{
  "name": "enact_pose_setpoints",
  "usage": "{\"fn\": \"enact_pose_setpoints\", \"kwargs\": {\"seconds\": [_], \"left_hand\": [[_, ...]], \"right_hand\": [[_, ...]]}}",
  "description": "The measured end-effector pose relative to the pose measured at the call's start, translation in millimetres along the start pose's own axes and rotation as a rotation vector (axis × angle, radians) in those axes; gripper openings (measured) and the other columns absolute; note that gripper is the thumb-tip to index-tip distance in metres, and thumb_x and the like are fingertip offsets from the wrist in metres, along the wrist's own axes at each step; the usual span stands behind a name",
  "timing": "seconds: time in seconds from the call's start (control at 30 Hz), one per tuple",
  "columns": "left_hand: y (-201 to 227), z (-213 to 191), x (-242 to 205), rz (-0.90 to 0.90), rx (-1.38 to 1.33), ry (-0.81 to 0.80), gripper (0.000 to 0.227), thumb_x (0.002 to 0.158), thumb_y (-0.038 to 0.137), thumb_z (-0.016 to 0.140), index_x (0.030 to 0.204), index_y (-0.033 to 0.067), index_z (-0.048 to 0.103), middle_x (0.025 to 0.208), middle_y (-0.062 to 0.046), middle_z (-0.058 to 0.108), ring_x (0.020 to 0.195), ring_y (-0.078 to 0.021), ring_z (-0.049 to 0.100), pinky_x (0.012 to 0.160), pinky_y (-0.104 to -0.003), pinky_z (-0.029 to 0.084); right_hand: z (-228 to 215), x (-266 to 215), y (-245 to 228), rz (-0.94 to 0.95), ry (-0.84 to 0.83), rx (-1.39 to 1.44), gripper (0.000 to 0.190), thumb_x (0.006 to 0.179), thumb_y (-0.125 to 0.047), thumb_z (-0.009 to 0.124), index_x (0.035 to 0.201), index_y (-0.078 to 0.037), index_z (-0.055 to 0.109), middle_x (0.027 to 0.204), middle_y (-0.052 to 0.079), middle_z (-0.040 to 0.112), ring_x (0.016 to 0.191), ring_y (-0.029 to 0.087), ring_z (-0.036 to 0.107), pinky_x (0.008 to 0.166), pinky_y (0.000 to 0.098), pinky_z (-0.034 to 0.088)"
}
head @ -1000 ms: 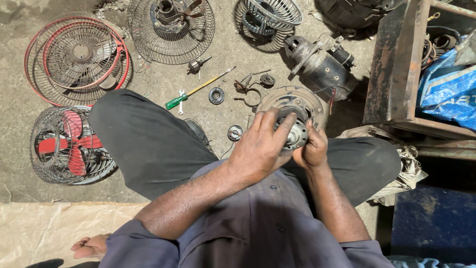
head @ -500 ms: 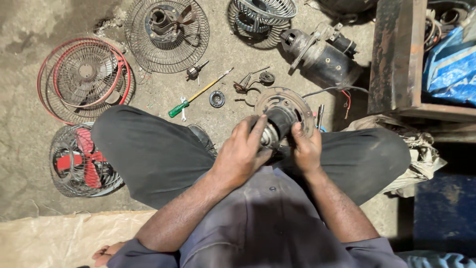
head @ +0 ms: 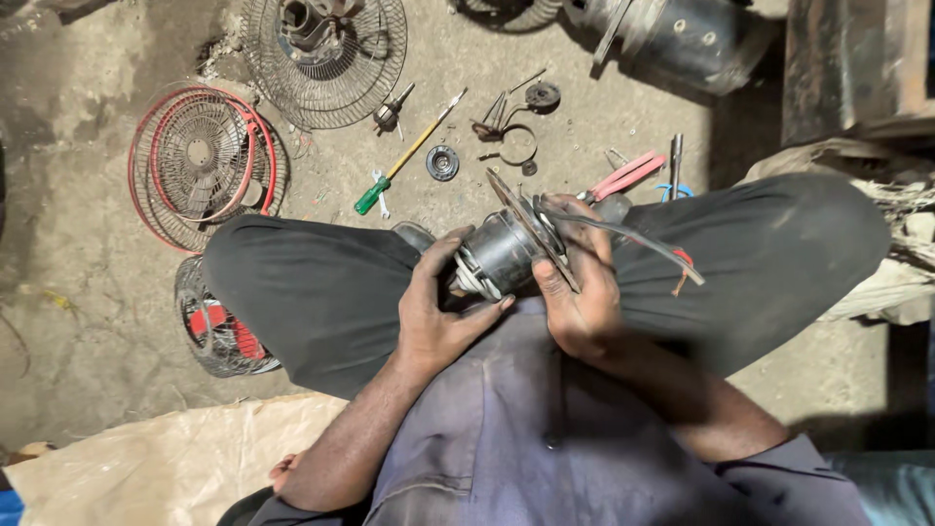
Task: The person sits on the floor and works on a disassembled electric motor, holding the rotor and stator components. They rotate the parts by hand, inspect the internal windings, and manipulate the wires. The person also picks up a small metal ring from the floor and places it near the motor assembly.
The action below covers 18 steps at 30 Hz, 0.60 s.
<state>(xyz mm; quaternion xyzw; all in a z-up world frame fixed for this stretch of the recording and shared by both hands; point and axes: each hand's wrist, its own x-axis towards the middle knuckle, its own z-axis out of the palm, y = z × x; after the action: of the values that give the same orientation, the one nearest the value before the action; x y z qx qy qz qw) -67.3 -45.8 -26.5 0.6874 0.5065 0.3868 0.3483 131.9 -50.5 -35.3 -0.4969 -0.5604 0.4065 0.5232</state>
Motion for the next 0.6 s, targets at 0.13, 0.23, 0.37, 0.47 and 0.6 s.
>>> {"fn": "enact_pose_setpoints", "kwargs": {"seconds": [0.13,0.23,0.37,0.47,0.6], "left_hand": [[-7,4,-7,0.011,-0.078,-0.006,0.089,0.078,0.016,0.095,0.146,0.0058,0.038,0.152,-0.023,0.054,0.142,-0.0313,0.057,0.117,-0.04,0.05],[-11,5,-11,0.001,-0.197,-0.024,0.09,0.079,0.01,0.094,0.147,0.0075,0.035,0.156,-0.024,0.049,0.144,-0.0319,0.054,0.119,-0.043,0.05],[-16,9,-14,-0.001,-0.405,-0.04,0.091,0.079,0.002,0.092,0.149,0.0089,0.033,0.162,-0.026,0.039,0.15,-0.0338,0.048,0.123,-0.046,0.05],[-17,10,-18,-0.041,-0.525,-0.031,0.09,0.081,0.0,0.092,0.148,0.0093,0.032,0.164,-0.027,0.035,0.15,-0.0335,0.048,0.122,-0.046,0.051],[-17,8,-18,-0.011,-0.485,-0.002,0.09,0.08,-0.002,0.092,0.147,0.0096,0.033,0.163,-0.026,0.039,0.15,-0.0331,0.049,0.123,-0.045,0.052]], "right_hand": [[-4,1,-4,-0.056,-0.026,-0.14,0.044,0.108,-0.021,0.058,0.138,0.01,0.056,0.151,0.023,0.049,0.146,0.037,0.046,0.127,0.0457,0.035],[-4,1,-8,-0.081,-0.024,-0.128,0.045,0.107,-0.018,0.06,0.141,0.011,0.053,0.151,0.025,0.046,0.145,0.037,0.047,0.125,0.0443,0.038],[3,1,-17,-0.158,0.029,-0.092,0.047,0.106,-0.012,0.065,0.145,0.01,0.05,0.151,0.026,0.044,0.142,0.037,0.051,0.122,0.0426,0.044],[5,1,-22,-0.179,0.044,-0.196,0.048,0.101,-0.008,0.067,0.144,0.007,0.052,0.148,0.027,0.047,0.137,0.039,0.055,0.118,0.0414,0.046],[-3,1,-25,-0.277,-0.035,-0.326,0.05,0.099,-0.005,0.067,0.144,0.009,0.049,0.145,0.029,0.047,0.134,0.041,0.056,0.114,0.0434,0.048]]}}
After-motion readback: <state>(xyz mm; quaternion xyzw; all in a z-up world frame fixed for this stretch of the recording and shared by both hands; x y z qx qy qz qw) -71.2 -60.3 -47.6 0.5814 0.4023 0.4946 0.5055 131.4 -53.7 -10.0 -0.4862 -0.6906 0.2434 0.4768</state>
